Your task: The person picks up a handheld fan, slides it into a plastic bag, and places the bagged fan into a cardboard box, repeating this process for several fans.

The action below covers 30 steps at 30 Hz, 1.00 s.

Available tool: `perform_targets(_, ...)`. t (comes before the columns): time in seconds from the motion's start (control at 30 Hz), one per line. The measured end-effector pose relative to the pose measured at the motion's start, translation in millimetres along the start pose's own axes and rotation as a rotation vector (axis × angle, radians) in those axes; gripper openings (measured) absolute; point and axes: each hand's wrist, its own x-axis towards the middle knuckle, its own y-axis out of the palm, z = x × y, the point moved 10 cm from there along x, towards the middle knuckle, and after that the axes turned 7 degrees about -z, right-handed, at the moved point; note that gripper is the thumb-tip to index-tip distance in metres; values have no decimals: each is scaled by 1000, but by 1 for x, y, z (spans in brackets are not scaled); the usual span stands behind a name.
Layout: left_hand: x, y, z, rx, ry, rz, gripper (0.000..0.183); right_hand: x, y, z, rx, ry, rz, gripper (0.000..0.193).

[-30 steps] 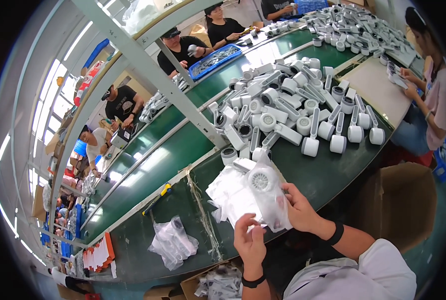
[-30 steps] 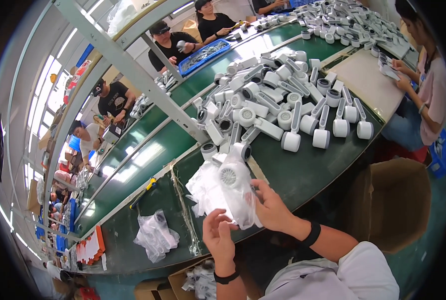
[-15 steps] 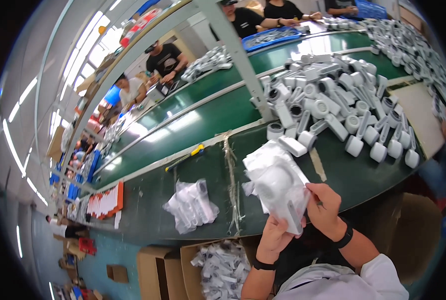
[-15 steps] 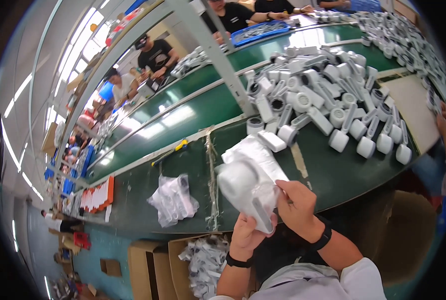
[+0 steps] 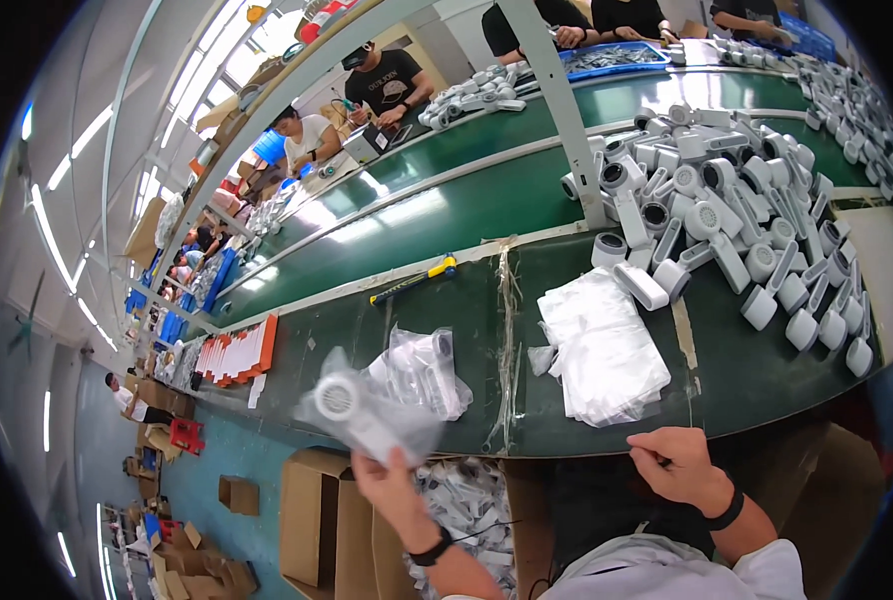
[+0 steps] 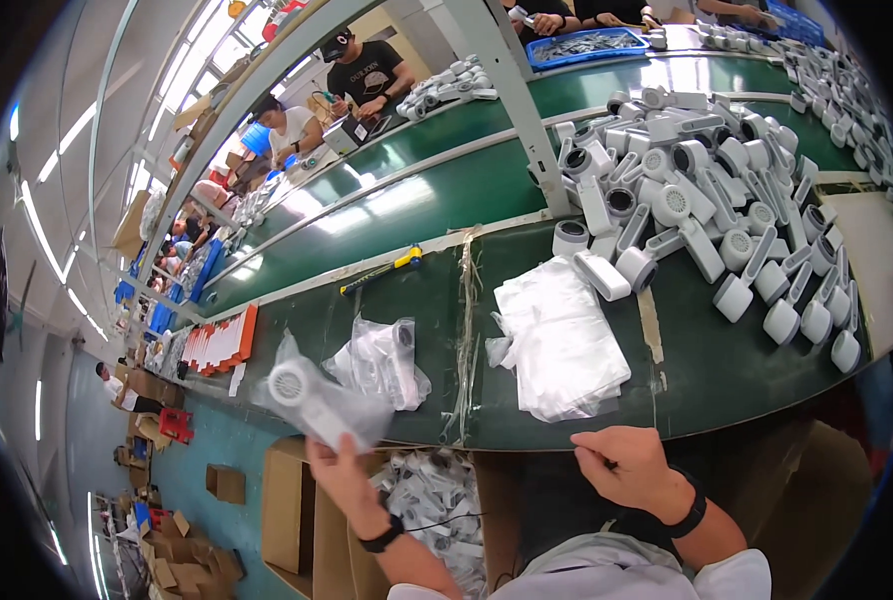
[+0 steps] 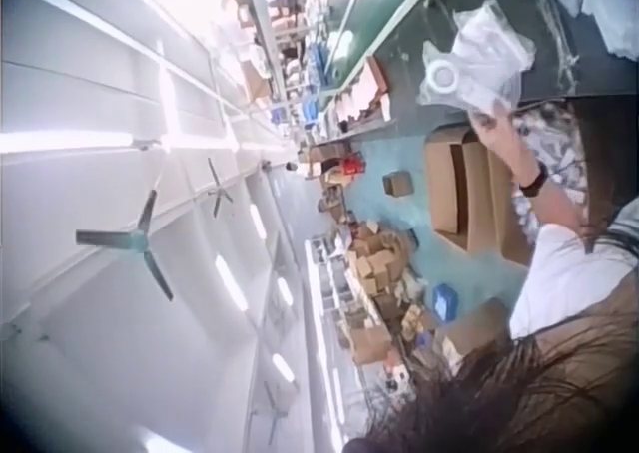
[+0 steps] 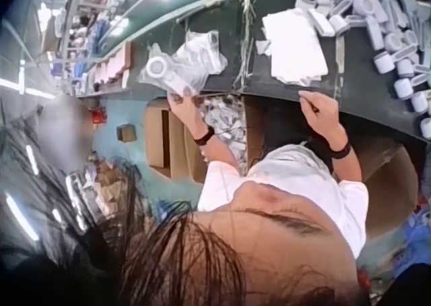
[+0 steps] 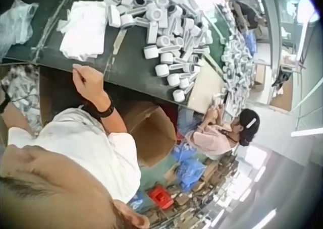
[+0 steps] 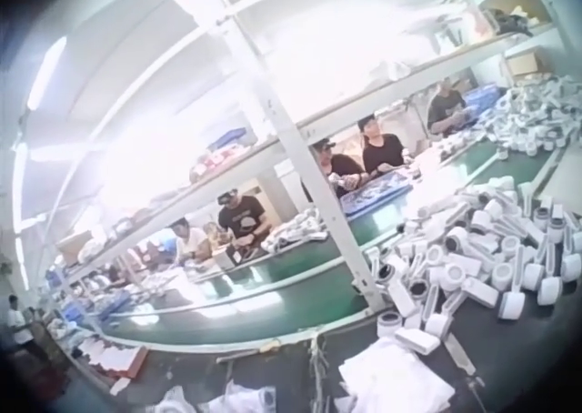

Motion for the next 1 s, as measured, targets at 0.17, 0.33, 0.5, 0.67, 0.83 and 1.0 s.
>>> perform_targets(0.17, 94, -50, 63, 314, 4, -153, 56, -8, -12, -21, 53, 181, -4, 13)
perform_targets(0.33, 115, -37, 144, 479, 33, -66, 56, -8, -25, -29, 31, 198, -46, 14)
perform_targets(0.5, 108, -16, 108, 964, 419, -64, 52, -21, -77, -58, -45, 367, -168, 15)
perform_targets(0.67, 40, 46, -10, 770, 505, -63, 42, -21, -149, -67, -228, 393, -440, 14)
perform_targets(0.83, -75, 157, -37, 300, 426, 632, 34, 4, -215, -65, -730, 235, -561, 15)
perform_targets(1.0, -189, 239, -54, 360, 930, 998, 31, 48, -239, -120, -1117, 148, -370, 25)
